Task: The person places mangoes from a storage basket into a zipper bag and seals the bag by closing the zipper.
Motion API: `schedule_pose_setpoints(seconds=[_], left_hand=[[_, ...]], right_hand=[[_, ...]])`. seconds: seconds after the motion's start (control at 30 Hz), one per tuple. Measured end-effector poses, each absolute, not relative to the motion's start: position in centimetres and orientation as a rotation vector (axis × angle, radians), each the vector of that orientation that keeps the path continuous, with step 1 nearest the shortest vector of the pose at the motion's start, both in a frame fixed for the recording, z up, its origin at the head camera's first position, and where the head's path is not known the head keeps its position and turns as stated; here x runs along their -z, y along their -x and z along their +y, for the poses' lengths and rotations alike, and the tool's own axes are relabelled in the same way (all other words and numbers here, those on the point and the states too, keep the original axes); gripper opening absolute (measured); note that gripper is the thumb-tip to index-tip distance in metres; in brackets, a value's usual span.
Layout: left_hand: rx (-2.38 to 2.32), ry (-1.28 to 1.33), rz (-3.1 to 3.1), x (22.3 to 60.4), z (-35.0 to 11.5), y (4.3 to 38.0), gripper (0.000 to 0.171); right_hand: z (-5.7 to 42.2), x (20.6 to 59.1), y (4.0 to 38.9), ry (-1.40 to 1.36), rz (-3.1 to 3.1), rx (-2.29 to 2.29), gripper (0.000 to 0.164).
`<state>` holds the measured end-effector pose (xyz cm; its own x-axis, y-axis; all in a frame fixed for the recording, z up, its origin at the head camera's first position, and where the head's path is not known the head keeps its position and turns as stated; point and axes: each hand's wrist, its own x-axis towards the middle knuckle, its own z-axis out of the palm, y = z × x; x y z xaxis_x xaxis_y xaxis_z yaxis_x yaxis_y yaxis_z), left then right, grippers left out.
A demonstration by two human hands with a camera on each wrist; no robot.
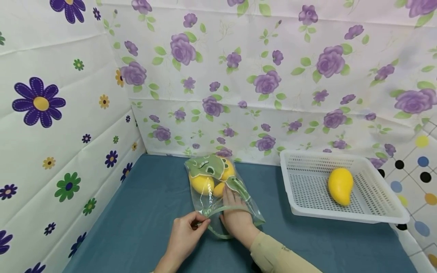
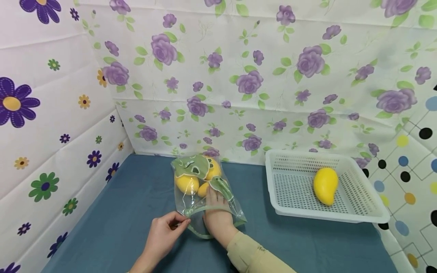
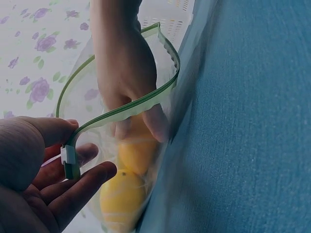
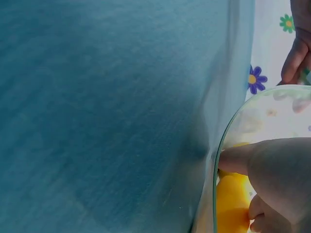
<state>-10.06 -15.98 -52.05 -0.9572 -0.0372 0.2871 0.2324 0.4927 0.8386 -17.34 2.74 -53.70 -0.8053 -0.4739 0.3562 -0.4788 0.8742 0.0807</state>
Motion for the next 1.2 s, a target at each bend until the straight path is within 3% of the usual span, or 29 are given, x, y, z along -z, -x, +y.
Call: schedule_pose_setpoints(seconds=[0.7, 1.03, 1.2], left_hand=[[1.415, 0.156, -2.479, 52.0, -15.6, 10.4, 0.020], [1.446, 0.137, -2.480, 52.1, -15.9, 10.4, 0.017], [1.425, 0.140, -2.473, 52.3, -15.9, 10.4, 0.019]], right_hand=[[3.1, 51.1, 14.5, -0.802, -2.889, 0.032, 0.090], [4.5, 50.5, 13.7, -0.884, -2.862, -0.071, 0.056], [5.1, 50.0, 13.2, -0.909, -2.846, -0.089, 0.056]])
